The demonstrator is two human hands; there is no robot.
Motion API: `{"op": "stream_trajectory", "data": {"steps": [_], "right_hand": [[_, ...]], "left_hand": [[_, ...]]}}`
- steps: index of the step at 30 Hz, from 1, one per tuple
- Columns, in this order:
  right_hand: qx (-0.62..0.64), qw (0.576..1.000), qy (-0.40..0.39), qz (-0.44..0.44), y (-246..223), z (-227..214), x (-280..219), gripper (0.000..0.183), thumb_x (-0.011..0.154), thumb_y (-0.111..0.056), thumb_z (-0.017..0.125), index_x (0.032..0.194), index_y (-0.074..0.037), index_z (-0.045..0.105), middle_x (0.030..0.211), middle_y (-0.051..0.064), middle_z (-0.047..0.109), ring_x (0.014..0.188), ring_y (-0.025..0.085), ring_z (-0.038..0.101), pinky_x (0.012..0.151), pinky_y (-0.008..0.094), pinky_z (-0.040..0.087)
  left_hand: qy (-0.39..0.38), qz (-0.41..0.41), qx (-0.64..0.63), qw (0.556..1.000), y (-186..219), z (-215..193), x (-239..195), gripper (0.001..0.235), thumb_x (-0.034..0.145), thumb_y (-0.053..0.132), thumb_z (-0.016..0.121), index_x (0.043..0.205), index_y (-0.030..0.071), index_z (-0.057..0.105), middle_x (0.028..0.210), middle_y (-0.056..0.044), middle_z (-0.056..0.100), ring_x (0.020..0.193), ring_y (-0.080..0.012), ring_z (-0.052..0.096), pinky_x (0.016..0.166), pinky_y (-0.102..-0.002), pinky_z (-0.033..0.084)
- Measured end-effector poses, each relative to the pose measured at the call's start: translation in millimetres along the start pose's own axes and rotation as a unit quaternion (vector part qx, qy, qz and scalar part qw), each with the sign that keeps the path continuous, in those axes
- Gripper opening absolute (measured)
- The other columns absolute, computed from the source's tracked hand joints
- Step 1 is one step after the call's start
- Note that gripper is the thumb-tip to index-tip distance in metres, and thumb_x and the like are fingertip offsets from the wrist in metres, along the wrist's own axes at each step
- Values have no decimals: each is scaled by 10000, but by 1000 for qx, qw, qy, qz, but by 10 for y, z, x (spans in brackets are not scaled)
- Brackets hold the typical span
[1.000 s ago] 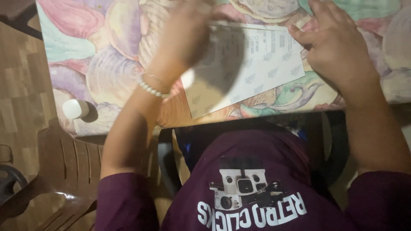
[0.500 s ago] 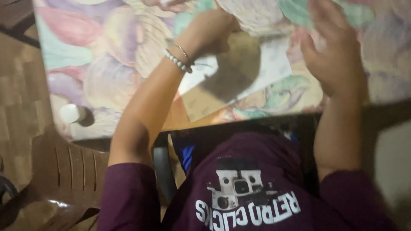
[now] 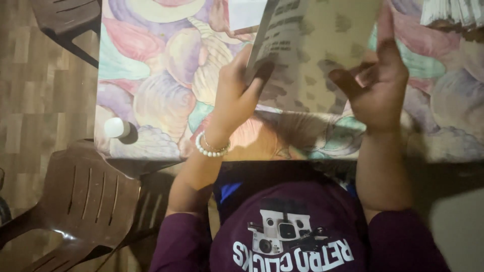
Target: Folding sheets of patterned paper into specific shapes on a table
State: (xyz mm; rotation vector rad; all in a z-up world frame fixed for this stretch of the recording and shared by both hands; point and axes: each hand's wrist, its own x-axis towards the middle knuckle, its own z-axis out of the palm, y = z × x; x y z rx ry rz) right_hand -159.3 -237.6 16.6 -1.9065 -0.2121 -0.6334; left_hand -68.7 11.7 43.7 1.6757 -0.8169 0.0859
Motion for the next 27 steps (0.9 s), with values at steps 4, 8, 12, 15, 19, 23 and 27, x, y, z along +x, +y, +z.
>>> {"op": "stream_trajectory", "data": {"steps": [4, 8, 12, 15, 19, 23, 27], "right_hand": [[61, 998, 12, 11, -119, 219, 33, 861, 1018, 137, 780, 1646, -54, 223, 1620, 293, 463, 1286, 359, 632, 1126, 484, 590], [108, 993, -6, -41, -216, 347, 78, 727, 987, 48, 744, 1575, 66, 317, 1630, 207, 384, 1535, 375, 419, 1301, 560, 495], [58, 996, 16, -62, -228, 368, 47, 518, 976, -51, 791, 1418, 44, 538, 1422, 190, 593, 1362, 349, 607, 1189, 478, 587], [-6, 998, 31, -60, 279, 61, -161, 719, 968, -12, 907, 1543, -2, 476, 944, 45, 581, 642, 81, 470, 545, 227, 477], [-138, 972, -148, -121, -823, -239, 501, 857, 1005, -106, 844, 1675, 164, 382, 1447, 349, 652, 1217, 359, 646, 1105, 439, 534], [-426, 798, -427, -22, -678, -315, 948, 947, 834, -307, 785, 1705, -232, 420, 957, -79, 789, 605, 167, 693, 619, 343, 491], [-497, 649, -554, 154, -823, 341, 1192, 927, 870, -134, 643, 1642, -539, 328, 834, 165, 781, 696, 331, 688, 673, 408, 482]], "left_hand": [[13, -36, -45, 998, -16, -14, -132, 367, 868, -38, 425, 1189, 38, 586, 1029, -70, 659, 942, -216, 640, 854, -335, 559], [10, -53, -59, 997, -114, 8, -246, 482, 883, -22, 443, 1346, 46, 562, 1229, -103, 705, 1152, -263, 697, 1011, -385, 614], [11, -41, -48, 998, -135, 10, -317, 490, 840, -11, 419, 1296, 35, 592, 1072, -73, 685, 892, -187, 634, 757, -294, 537], [-12, -105, -79, 991, -159, 132, -488, 241, 998, 101, 521, 1214, 51, 614, 1168, -104, 711, 1009, -191, 743, 762, -244, 685], [49, -79, -143, 985, 88, -108, -687, 538, 915, 276, 779, 1326, 63, 505, 1038, 16, 479, 896, -102, 470, 821, -246, 484], [71, -15, -179, 981, 65, -399, -615, 570, 1032, 163, 724, 1527, 129, 443, 1495, -128, 582, 1409, -289, 610, 1252, -423, 565], [51, -36, -15, 998, -241, -283, -504, 367, 1013, 207, 707, 1337, 68, 605, 1206, -144, 742, 1098, -219, 759, 999, -335, 641]]}}
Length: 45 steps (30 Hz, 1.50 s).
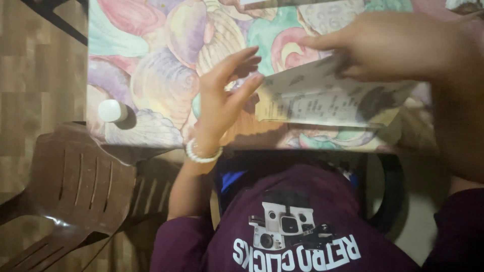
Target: Folding sheets of patterned paper into specific shapes on a table
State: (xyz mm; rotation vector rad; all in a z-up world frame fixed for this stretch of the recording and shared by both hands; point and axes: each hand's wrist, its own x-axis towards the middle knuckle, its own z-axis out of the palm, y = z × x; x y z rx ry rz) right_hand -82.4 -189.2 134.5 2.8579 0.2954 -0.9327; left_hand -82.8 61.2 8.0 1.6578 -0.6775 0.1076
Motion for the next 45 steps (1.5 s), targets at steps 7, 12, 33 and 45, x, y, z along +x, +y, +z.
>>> {"op": "stream_trajectory", "data": {"steps": [7, 12, 33, 45], "right_hand": [[36, 997, -53, 44, -155, 86, 318, 818, 868, -35, 574, 1578, -415, 430, 985, 150, 733, 813, 346, 681, 671, 426, 444], [42, 996, -37, 64, -263, 109, 206, 659, 1056, -60, 386, 1601, -431, 374, 827, 88, 607, 697, 276, 620, 598, 379, 426], [117, 819, 534, -175, -683, 2275, -69, 343, 965, -266, 760, 1213, -29, 745, 1142, 145, 711, 1050, 327, 704, 851, 409, 577], [111, 835, 517, -152, -699, 2320, -105, 330, 978, -277, 731, 1243, -80, 748, 1189, 122, 717, 1050, 318, 700, 866, 409, 568]], "left_hand": [[-1, -97, 13, 995, -266, 87, -84, 115, 932, 65, 736, 1038, 23, 755, 986, -89, 764, 765, -131, 754, 722, -229, 664], [-14, -29, 165, 986, -326, 103, -86, 80, 920, 40, 722, 964, 90, 765, 875, -35, 770, 768, -163, 730, 694, -266, 558], [7, 174, 246, 953, -382, 250, -506, 103, 933, 14, 744, 949, 110, 777, 1000, -82, 775, 911, -304, 765, 797, -411, 613], [-80, 209, 242, 944, -268, 216, -622, 72, 953, 60, 709, 956, 65, 780, 1008, -78, 778, 1000, -288, 761, 923, -411, 594]]}}
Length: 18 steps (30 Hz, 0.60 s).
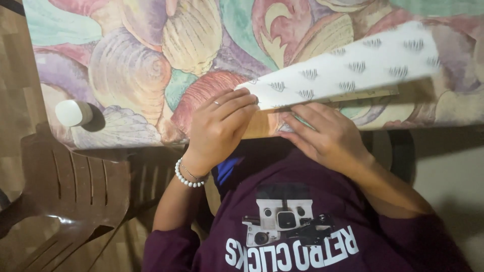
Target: Folding sheets of patterned paper into specific shapes on a table
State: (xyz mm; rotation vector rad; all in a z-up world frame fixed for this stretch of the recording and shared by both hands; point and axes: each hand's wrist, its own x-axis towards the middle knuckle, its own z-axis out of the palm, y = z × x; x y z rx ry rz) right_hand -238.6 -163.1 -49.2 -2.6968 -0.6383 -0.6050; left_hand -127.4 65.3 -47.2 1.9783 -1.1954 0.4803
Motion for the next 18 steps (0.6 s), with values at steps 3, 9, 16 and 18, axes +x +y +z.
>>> {"op": "stream_trajectory", "data": {"steps": [3, 9, 16, 18], "right_hand": [[19, 1000, -15, 4, 23, -49, 21, 337, 964, -241, 746, 1258, -76, 746, 1202, 120, 721, 1060, 319, 701, 860, 415, 567], [87, 993, 63, -45, 111, 38, -147, 181, 919, -65, 764, 1084, 4, 792, 1091, 189, 749, 948, 373, 727, 818, 447, 597], [-44, 997, -22, -58, 191, -157, 455, 295, 1037, -205, 776, 1277, -43, 723, 1387, 213, 623, 1216, 407, 625, 988, 500, 614], [-20, 993, -84, -75, 223, -185, 560, 201, 1026, -217, 731, 1178, -85, 733, 1394, 207, 644, 1348, 419, 567, 1076, 530, 529]], "left_hand": [[-22, -6, -7, 1000, -6, -40, 24, 62, 952, 48, 708, 922, 41, 762, 973, -85, 767, 994, -290, 755, 920, -427, 595], [-26, -26, -26, 999, -2, -57, 34, 66, 941, 17, 712, 887, 15, 750, 940, -107, 758, 984, -309, 751, 907, -432, 591], [-74, -26, -47, 996, -28, -135, 46, 49, 973, -21, 713, 931, -7, 692, 1064, -97, 725, 1048, -304, 704, 892, -407, 573], [-89, -29, -51, 994, -32, -141, 49, 36, 981, -29, 689, 971, -12, 660, 1134, -122, 696, 1072, -328, 688, 909, -430, 554]]}}
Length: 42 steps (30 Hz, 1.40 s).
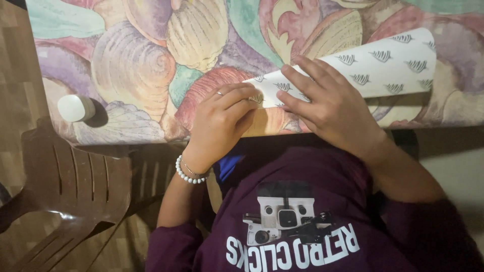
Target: Folding sheets of patterned paper into specific shapes on a table
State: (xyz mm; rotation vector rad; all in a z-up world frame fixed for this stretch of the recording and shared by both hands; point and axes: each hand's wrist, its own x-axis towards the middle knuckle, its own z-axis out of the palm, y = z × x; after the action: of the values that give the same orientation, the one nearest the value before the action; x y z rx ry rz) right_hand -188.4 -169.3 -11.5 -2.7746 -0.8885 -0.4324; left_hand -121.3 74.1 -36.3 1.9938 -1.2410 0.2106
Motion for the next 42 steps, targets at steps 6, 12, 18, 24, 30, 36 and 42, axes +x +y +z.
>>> {"op": "stream_trajectory", "data": {"steps": [6, 12, 18, 24, 30, 36, 42], "right_hand": [[45, 999, 7, -18, 44, 53, -42, 149, 1013, -124, 723, 1103, -5, 724, 1313, 213, 658, 1264, 419, 601, 1049, 529, 541], [42, 998, 41, -12, 124, 117, -293, 113, 998, -21, 729, 1096, 33, 741, 1209, 191, 711, 1152, 387, 638, 962, 476, 564], [32, 999, 32, 6, 116, 153, -364, 132, 963, -22, 783, 1090, 0, 754, 1036, 117, 699, 995, 315, 638, 838, 395, 540], [36, 998, 32, 28, 189, 139, -541, 124, 971, 45, 761, 1095, 35, 766, 988, 157, 718, 896, 303, 670, 765, 371, 572], [-3, 998, 23, 57, 238, 40, -745, 150, 977, 81, 770, 1111, 16, 787, 1034, 138, 733, 951, 308, 676, 797, 364, 571], [-14, 997, 57, 52, 247, 60, -767, 58, 1002, 42, 792, 1059, 41, 779, 987, 155, 725, 909, 318, 675, 773, 371, 579], [-22, 998, 42, 44, 230, 16, -746, 54, 1017, 33, 766, 1068, 44, 754, 975, 150, 711, 900, 305, 678, 770, 363, 587]], "left_hand": [[-56, -28, 7, 998, 20, -47, 26, 81, 969, -27, 627, 928, 23, 578, 1284, -118, 674, 1142, -347, 634, 909, -453, 484], [-55, -34, -3, 998, 2, -31, 32, 119, 963, -38, 642, 919, 31, 556, 1251, -106, 684, 1113, -335, 633, 910, -438, 477], [-76, -50, -2, 996, 35, -64, 64, 166, 951, -34, 627, 883, 44, 498, 1319, -106, 644, 1112, -339, 602, 895, -441, 471], [-88, -38, 54, 994, 30, -40, 31, 152, 942, -21, 613, 904, 52, 485, 1434, -131, 596, 1149, -368, 605, 885, -457, 473], [-101, -50, 89, 990, 64, -56, 78, 142, 916, 25, 595, 889, 68, 463, 1414, -72, 625, 1067, -312, 577, 778, -438, 454], [-115, -45, 104, 987, 76, -70, 83, 143, 936, 43, 591, 906, 73, 454, 1438, -79, 602, 1076, -318, 575, 794, -436, 463], [-115, -41, 95, 988, 75, -70, 86, 181, 929, 9, 588, 881, 77, 428, 1432, -95, 612, 981, -309, 545, 783, -431, 438]]}}
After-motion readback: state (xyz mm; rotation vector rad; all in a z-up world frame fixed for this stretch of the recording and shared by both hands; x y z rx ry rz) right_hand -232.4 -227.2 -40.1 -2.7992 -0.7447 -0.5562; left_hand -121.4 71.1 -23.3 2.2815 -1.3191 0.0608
